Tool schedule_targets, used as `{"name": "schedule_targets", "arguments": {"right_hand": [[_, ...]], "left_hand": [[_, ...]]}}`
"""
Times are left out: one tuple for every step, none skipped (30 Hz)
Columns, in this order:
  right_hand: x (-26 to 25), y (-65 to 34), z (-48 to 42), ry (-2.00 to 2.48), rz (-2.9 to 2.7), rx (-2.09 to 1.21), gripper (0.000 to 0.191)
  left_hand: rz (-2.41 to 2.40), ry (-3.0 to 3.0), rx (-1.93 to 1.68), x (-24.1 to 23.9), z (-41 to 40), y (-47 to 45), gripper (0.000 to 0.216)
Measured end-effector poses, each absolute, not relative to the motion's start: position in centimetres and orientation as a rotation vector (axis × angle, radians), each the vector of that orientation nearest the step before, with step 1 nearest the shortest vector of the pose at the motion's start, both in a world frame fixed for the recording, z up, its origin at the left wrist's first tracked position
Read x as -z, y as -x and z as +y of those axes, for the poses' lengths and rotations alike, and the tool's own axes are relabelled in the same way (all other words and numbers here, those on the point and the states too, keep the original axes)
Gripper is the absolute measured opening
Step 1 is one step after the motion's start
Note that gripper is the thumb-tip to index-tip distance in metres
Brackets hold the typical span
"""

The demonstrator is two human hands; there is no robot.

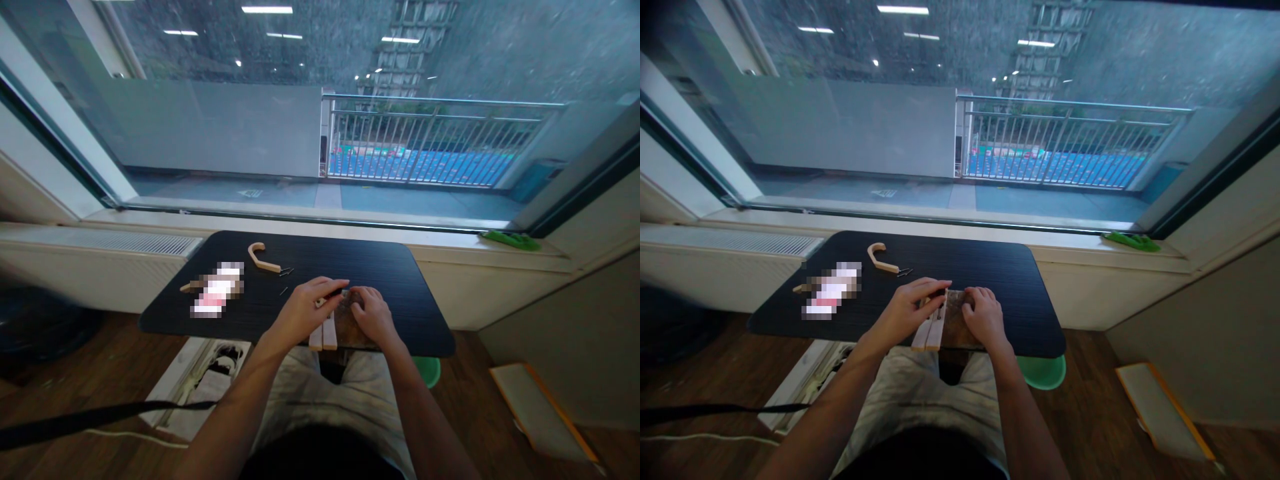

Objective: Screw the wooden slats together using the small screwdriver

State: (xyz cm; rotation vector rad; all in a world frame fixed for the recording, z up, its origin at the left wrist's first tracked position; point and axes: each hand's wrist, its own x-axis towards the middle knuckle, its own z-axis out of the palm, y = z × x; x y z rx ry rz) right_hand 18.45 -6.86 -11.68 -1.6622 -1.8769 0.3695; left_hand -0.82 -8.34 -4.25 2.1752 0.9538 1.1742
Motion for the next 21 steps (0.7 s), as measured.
{"name": "schedule_targets", "arguments": {"right_hand": [[11.65,-18.44,-6.87,1.662,-1.875,-0.370,0.034],[11.64,-18.44,-6.88,1.661,-1.874,-0.370,0.034],[11.64,-18.44,-6.88,1.659,-1.875,-0.368,0.033],[11.65,-18.45,-6.87,1.657,-1.876,-0.366,0.033],[11.67,-18.46,-6.86,1.654,-1.878,-0.363,0.033],[11.69,-18.48,-6.85,1.651,-1.878,-0.359,0.033],[11.71,-18.49,-6.84,1.649,-1.879,-0.355,0.033],[11.73,-18.50,-6.82,1.650,-1.879,-0.353,0.033],[11.73,-18.51,-6.81,1.653,-1.880,-0.350,0.033],[11.72,-18.51,-6.80,1.657,-1.884,-0.350,0.033],[11.71,-18.52,-6.79,1.659,-1.891,-0.350,0.033],[11.69,-18.52,-6.77,1.660,-1.900,-0.351,0.033],[11.67,-18.53,-6.76,1.660,-1.908,-0.352,0.033],[11.66,-18.53,-6.75,1.660,-1.913,-0.352,0.033],[11.66,-18.53,-6.74,1.662,-1.913,-0.351,0.034],[11.66,-18.52,-6.73,1.664,-1.910,-0.350,0.034],[11.66,-18.52,-6.73,1.665,-1.903,-0.350,0.034],[11.67,-18.50,-6.73,1.664,-1.897,-0.350,0.034],[11.67,-18.49,-6.74,1.662,-1.893,-0.352,0.034],[11.67,-18.48,-6.75,1.658,-1.890,-0.354,0.034],[11.67,-18.46,-6.76,1.655,-1.888,-0.355,0.033]], "left_hand": [[0.948,-2.174,-1.168,4.26,-8.34,0.83,0.031],[0.942,-2.172,-1.162,4.26,-8.35,0.83,0.032],[0.935,-2.169,-1.161,4.26,-8.36,0.83,0.033],[0.929,-2.165,-1.161,4.25,-8.37,0.82,0.034],[0.924,-2.159,-1.163,4.23,-8.39,0.80,0.034],[0.921,-2.154,-1.164,4.21,-8.41,0.79,0.035],[0.919,-2.149,-1.165,4.19,-8.43,0.77,0.035],[0.919,-2.146,-1.166,4.17,-8.44,0.76,0.035],[0.920,-2.144,-1.165,4.17,-8.45,0.75,0.035],[0.919,-2.143,-1.166,4.18,-8.45,0.75,0.035],[0.918,-2.143,-1.170,4.20,-8.44,0.75,0.034],[0.916,-2.144,-1.174,4.23,-8.43,0.76,0.033],[0.914,-2.145,-1.179,4.27,-8.41,0.78,0.033],[0.912,-2.147,-1.184,4.32,-8.39,0.80,0.032],[0.910,-2.150,-1.190,4.36,-8.38,0.82,0.032],[0.911,-2.154,-1.195,4.41,-8.38,0.84,0.031],[0.915,-2.161,-1.201,4.44,-8.38,0.85,0.031],[0.925,-2.168,-1.212,4.47,-8.40,0.85,0.031],[0.942,-2.176,-1.226,4.49,-8.42,0.83,0.030],[0.966,-2.183,-1.242,4.50,-8.46,0.80,0.029],[0.996,-2.189,-1.262,4.52,-8.50,0.75,0.027]]}}
